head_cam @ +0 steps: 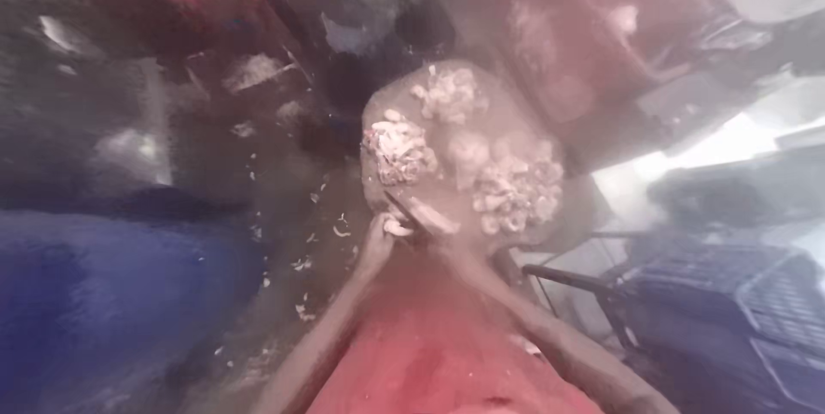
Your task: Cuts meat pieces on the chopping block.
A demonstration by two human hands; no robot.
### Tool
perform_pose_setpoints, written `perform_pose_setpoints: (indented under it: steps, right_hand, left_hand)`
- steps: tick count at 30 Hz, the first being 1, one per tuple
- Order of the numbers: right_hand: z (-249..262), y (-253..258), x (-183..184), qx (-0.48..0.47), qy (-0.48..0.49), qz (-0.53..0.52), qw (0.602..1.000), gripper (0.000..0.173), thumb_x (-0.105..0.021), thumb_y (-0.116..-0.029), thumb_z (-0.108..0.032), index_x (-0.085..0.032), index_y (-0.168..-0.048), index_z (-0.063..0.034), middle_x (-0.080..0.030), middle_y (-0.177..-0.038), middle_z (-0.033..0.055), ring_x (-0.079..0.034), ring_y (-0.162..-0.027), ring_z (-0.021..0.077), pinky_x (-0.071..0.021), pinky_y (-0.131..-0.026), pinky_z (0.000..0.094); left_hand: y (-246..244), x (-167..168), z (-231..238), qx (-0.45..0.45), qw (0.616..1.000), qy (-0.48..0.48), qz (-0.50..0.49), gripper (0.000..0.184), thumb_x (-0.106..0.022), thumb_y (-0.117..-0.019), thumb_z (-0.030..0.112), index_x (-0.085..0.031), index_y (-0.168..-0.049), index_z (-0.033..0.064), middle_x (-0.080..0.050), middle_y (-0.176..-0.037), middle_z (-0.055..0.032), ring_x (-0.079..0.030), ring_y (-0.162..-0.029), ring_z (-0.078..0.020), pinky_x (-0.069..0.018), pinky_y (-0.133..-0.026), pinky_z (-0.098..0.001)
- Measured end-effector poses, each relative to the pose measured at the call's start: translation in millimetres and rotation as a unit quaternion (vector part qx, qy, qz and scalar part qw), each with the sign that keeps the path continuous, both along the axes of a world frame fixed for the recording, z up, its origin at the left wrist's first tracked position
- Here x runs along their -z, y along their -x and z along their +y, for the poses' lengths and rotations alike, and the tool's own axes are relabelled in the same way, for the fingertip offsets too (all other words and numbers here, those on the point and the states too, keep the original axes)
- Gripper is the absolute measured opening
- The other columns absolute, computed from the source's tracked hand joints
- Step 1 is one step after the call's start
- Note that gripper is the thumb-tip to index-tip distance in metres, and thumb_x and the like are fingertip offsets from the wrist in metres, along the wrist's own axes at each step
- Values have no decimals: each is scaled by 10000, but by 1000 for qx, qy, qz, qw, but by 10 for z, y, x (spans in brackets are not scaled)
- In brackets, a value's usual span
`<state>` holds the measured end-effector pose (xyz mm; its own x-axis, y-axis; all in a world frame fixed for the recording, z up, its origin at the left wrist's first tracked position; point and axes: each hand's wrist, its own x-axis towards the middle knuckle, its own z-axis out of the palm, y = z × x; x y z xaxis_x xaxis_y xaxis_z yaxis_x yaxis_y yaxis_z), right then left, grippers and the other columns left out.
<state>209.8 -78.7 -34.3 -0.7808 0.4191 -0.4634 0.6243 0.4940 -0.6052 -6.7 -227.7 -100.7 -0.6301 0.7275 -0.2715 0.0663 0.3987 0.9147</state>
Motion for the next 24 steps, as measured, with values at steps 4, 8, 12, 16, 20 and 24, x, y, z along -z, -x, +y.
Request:
perform_pose_setpoints:
  steps: [4,8,12,16,20,24]
  right_hand:
    - [-36,117,-248,13,-16,-106,994,509,-374,-1098,-431,-538,-1438,-89,-668,-1272,181,-665,-1159,337,-515,-1018,563]
    - [-160,330,-521,53,8,5,999,435,-418,-1089,-278,-493,-1462,-66,-667,-1251,174,-676,-1118,283,-546,-989,493]
    - [-123,229,31,49,102,-10,994,466,-392,-1105,-359,-545,-1409,-42,-687,-1153,175,-687,-1029,271,-556,-948,486]
    - [71,-197,279,166,223,-34,960,527,-302,-1101,-507,-603,-1208,-88,-572,-771,39,-537,-574,150,-511,-536,348]
    - [64,-167,-46,189,29,-47,980,495,-353,-1110,-376,-520,-1457,-66,-685,-1197,178,-691,-1042,282,-558,-943,508]
    - [-26,235,-639,179,18,106,978,510,-340,-1098,-327,-445,-1496,-27,-670,-1151,153,-673,-998,218,-571,-906,423]
  left_hand:
    - [140,21,-236,-34,997,32,-66,278,-579,-1025,157,-569,-1272,31,-664,-1083,-135,-669,-833,-196,-591,-736,-386]
    - [300,64,-395,-60,991,28,-112,270,-549,-1024,113,-574,-1281,37,-672,-1115,-115,-676,-888,-165,-597,-769,-362]
    - [389,-132,-379,-35,991,20,-131,289,-632,-1012,204,-572,-1246,46,-672,-998,-84,-642,-774,-143,-570,-692,-334]
    - [365,-460,-304,-84,965,-38,-246,380,-601,-1028,210,-528,-1368,59,-637,-862,-58,-588,-637,-133,-527,-573,-285]
    - [83,-477,-4,-139,932,-75,-326,389,-593,-1020,119,-441,-1354,-7,-649,-942,-116,-667,-753,-191,-600,-691,-351]
    - [-241,-166,309,-155,923,-55,-349,450,-584,-1029,109,-411,-1425,-17,-656,-1044,-149,-677,-871,-206,-596,-790,-363]
